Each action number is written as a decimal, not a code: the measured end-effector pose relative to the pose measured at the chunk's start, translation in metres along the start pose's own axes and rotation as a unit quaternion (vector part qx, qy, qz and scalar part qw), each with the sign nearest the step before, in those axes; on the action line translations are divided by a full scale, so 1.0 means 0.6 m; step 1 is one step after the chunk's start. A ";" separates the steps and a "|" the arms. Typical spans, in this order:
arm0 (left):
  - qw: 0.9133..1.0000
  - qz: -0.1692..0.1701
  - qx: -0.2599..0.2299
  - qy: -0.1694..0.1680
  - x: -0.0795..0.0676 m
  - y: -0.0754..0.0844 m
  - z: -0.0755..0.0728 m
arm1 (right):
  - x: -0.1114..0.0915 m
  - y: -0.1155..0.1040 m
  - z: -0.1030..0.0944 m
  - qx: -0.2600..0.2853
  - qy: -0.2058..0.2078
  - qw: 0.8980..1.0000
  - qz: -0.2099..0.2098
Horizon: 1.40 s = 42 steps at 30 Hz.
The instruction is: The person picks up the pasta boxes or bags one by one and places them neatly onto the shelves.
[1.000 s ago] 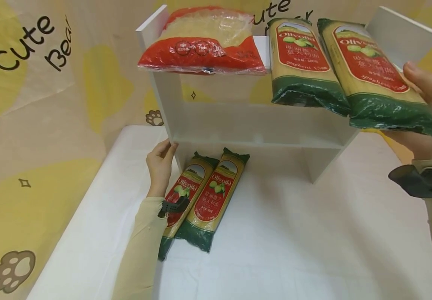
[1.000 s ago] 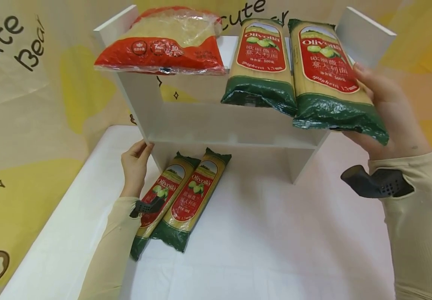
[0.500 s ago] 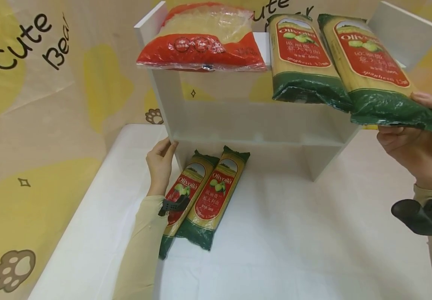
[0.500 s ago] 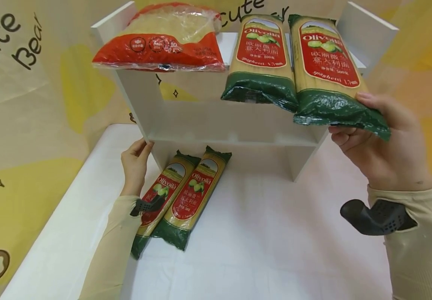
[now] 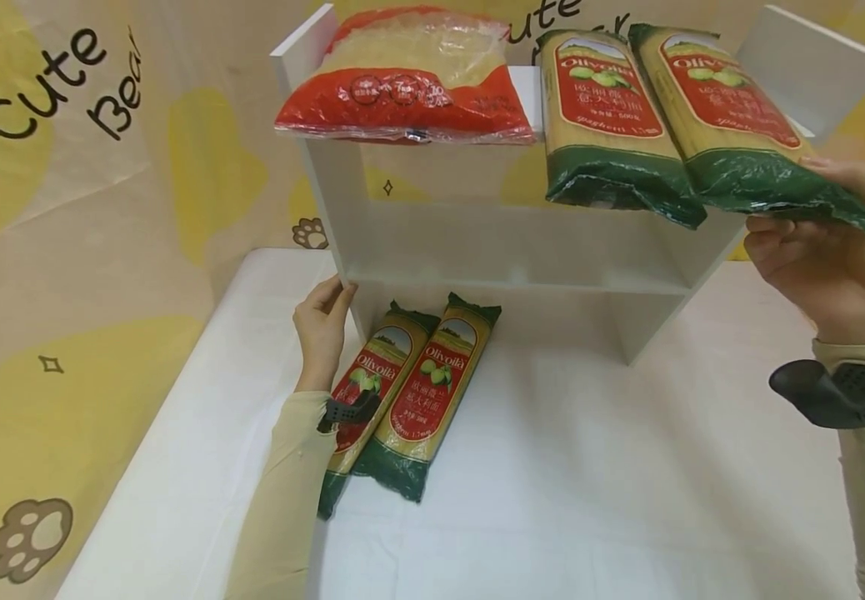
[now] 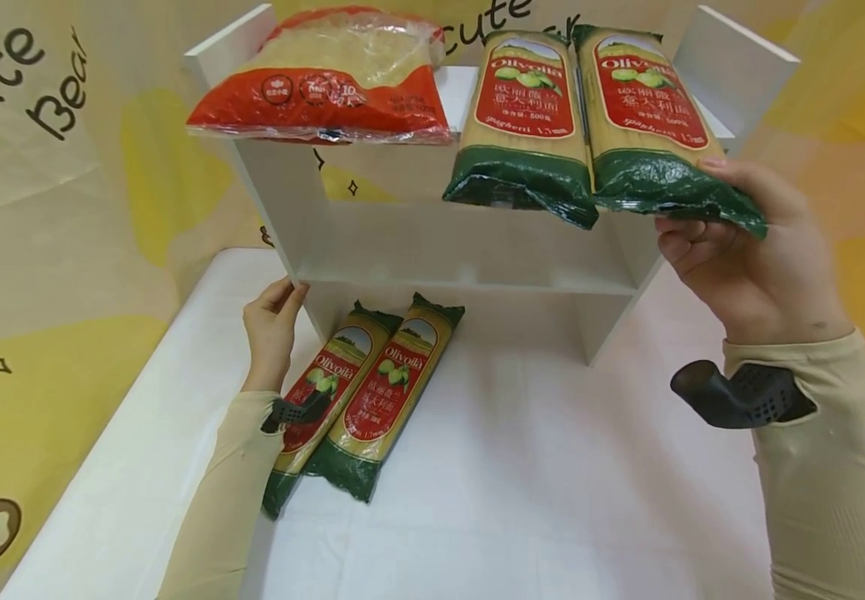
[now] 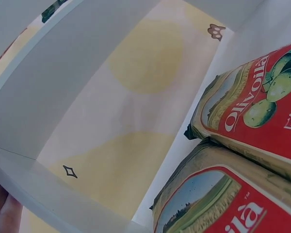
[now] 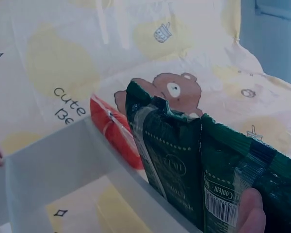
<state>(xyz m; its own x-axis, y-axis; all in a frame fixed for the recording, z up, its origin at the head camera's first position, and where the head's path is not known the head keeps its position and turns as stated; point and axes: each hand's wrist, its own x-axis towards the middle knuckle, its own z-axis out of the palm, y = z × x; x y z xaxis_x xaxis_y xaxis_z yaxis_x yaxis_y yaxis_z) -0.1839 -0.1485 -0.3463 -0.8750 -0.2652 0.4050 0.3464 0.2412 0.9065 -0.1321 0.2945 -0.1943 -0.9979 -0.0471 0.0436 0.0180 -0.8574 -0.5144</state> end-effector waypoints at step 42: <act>1.000 0.006 -0.019 0.003 0.000 -0.001 0.002 | -0.037 0.062 -0.037 0.111 -0.072 0.990 -0.043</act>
<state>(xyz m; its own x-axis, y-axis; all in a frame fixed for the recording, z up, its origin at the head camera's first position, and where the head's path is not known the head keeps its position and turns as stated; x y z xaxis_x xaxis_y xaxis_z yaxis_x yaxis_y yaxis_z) -0.1846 -0.1475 -0.3473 -0.8687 -0.2678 0.4168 0.3698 0.2094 0.9052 -0.1108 0.2748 -0.2335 -0.9775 -0.0279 0.2092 -0.0377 -0.9522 -0.3032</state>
